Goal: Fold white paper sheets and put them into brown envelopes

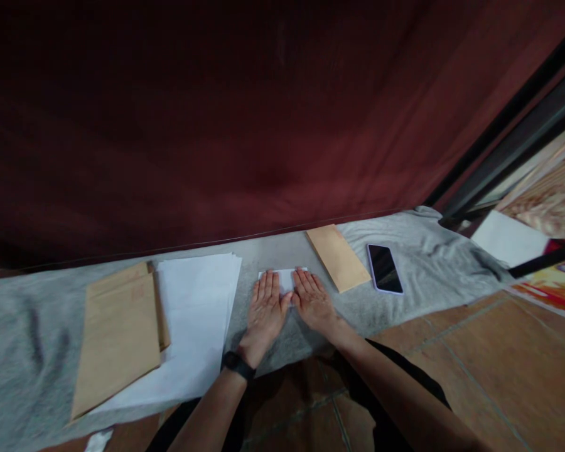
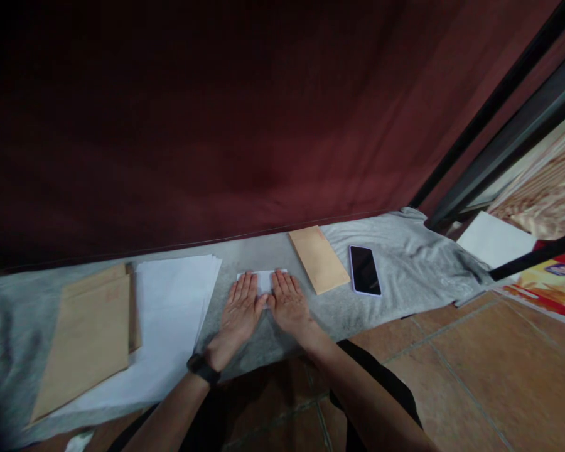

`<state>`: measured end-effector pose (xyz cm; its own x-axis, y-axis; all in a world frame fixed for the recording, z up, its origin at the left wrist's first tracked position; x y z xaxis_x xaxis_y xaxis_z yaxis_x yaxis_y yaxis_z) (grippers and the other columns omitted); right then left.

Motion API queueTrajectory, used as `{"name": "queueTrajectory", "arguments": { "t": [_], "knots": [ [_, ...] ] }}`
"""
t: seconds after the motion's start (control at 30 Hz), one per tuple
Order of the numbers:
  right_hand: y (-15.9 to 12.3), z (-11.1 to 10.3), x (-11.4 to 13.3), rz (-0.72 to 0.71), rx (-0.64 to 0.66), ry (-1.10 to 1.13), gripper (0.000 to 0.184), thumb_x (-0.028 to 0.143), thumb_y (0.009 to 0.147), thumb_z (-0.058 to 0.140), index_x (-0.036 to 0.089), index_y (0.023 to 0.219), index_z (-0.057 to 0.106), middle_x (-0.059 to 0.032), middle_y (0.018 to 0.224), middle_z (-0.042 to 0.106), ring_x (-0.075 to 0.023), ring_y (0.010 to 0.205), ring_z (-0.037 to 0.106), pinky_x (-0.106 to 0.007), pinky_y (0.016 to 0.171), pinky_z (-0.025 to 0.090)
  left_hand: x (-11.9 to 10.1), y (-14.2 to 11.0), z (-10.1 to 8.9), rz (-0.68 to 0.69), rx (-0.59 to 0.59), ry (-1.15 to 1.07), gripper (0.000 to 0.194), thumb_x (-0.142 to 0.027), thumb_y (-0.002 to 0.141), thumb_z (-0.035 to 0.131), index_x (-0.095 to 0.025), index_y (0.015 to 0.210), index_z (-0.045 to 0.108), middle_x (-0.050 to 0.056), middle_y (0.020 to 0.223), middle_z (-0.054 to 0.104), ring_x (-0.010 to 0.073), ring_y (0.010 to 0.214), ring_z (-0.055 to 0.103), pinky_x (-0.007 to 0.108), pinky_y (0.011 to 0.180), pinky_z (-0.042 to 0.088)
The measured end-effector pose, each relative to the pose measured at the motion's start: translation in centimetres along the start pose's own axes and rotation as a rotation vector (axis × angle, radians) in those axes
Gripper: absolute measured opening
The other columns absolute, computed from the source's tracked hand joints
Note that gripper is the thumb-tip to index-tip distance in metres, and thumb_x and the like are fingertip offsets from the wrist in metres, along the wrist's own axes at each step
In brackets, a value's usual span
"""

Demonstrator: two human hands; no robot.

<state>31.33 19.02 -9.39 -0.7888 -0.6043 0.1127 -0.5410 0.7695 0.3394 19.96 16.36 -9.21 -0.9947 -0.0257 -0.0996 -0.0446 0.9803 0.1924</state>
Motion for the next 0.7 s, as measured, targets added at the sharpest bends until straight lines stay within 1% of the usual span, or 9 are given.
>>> {"name": "queueTrajectory", "arguments": {
  "t": [0.1,0.2,0.3,0.4,0.5,0.63,0.7],
  "knots": [
    [-0.2,-0.2,-0.8,0.025,-0.010,0.005,0.058,0.038,0.105,0.036,0.005,0.152,0.035,-0.0175,0.155,0.039,-0.0262,0.146,0.034,-0.045,0.119,0.028,0.3,-0.1,0.1,-0.004,0.003,0.017,0.067,-0.045,0.101,0.028,-0.002,0.152,0.033,0.020,0.160,0.031,0.0278,0.150,0.026,0.045,0.123,0.024],
    [-0.5,-0.2,-1.8,0.050,-0.015,0.006,0.060,0.043,0.105,0.036,0.006,0.152,0.036,-0.0172,0.155,0.040,-0.0265,0.145,0.035,-0.046,0.118,0.029,0.3,0.0,0.1,-0.016,0.018,0.033,0.067,-0.044,0.100,0.031,-0.002,0.152,0.032,0.019,0.160,0.031,0.0286,0.150,0.025,0.046,0.123,0.023],
    [-0.9,-0.4,-2.5,0.059,-0.014,-0.006,0.061,0.044,0.105,0.037,0.006,0.152,0.036,-0.0168,0.155,0.040,-0.0270,0.145,0.036,-0.045,0.118,0.030,0.2,0.0,-0.1,-0.026,0.024,0.038,0.071,-0.050,0.099,0.033,-0.002,0.152,0.032,0.020,0.160,0.030,0.0293,0.150,0.025,0.046,0.123,0.022],
    [-1.0,-0.9,-2.8,0.073,-0.010,-0.016,0.061,0.042,0.105,0.037,0.003,0.151,0.037,-0.0181,0.155,0.039,-0.0280,0.145,0.035,-0.046,0.118,0.031,0.0,-0.1,-0.4,-0.025,0.010,0.037,0.078,-0.058,0.097,0.034,-0.003,0.152,0.032,0.020,0.160,0.031,0.0300,0.151,0.025,0.047,0.123,0.023],
    [-1.0,-1.5,-2.1,0.051,0.004,0.004,0.058,0.038,0.105,0.035,0.003,0.151,0.037,-0.0183,0.156,0.038,-0.0280,0.146,0.033,-0.047,0.119,0.030,0.0,-0.1,-0.5,-0.034,-0.007,0.029,0.078,-0.059,0.097,0.033,-0.004,0.153,0.032,0.020,0.159,0.033,0.0296,0.151,0.024,0.047,0.123,0.022],
    [-1.7,-1.7,0.6,-0.109,0.037,0.083,0.055,0.037,0.106,0.031,0.010,0.154,0.033,-0.0123,0.158,0.037,-0.0227,0.147,0.032,-0.044,0.120,0.029,0.0,-0.2,-0.3,-0.034,0.004,0.014,0.072,-0.050,0.098,0.036,-0.005,0.154,0.030,0.019,0.161,0.030,0.0287,0.151,0.024,0.046,0.123,0.021],
    [-2.2,-1.5,1.1,-0.138,0.032,0.092,0.056,0.038,0.106,0.031,0.011,0.155,0.032,-0.0126,0.158,0.037,-0.0224,0.148,0.031,-0.044,0.121,0.029,0.1,-0.2,-0.3,-0.034,-0.001,0.008,0.069,-0.046,0.099,0.035,-0.005,0.154,0.029,0.019,0.161,0.029,0.0282,0.151,0.025,0.047,0.123,0.021]
  ]
}}
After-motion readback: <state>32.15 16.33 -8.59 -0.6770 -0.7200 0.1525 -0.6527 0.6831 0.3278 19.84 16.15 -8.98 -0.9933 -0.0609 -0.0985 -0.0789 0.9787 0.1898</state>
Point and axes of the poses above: each hand's wrist, its own y-axis towards the middle knuckle, its own z-axis out of the palm, x = y × z, the point moved 8 cm from there along y, towards the middle knuckle
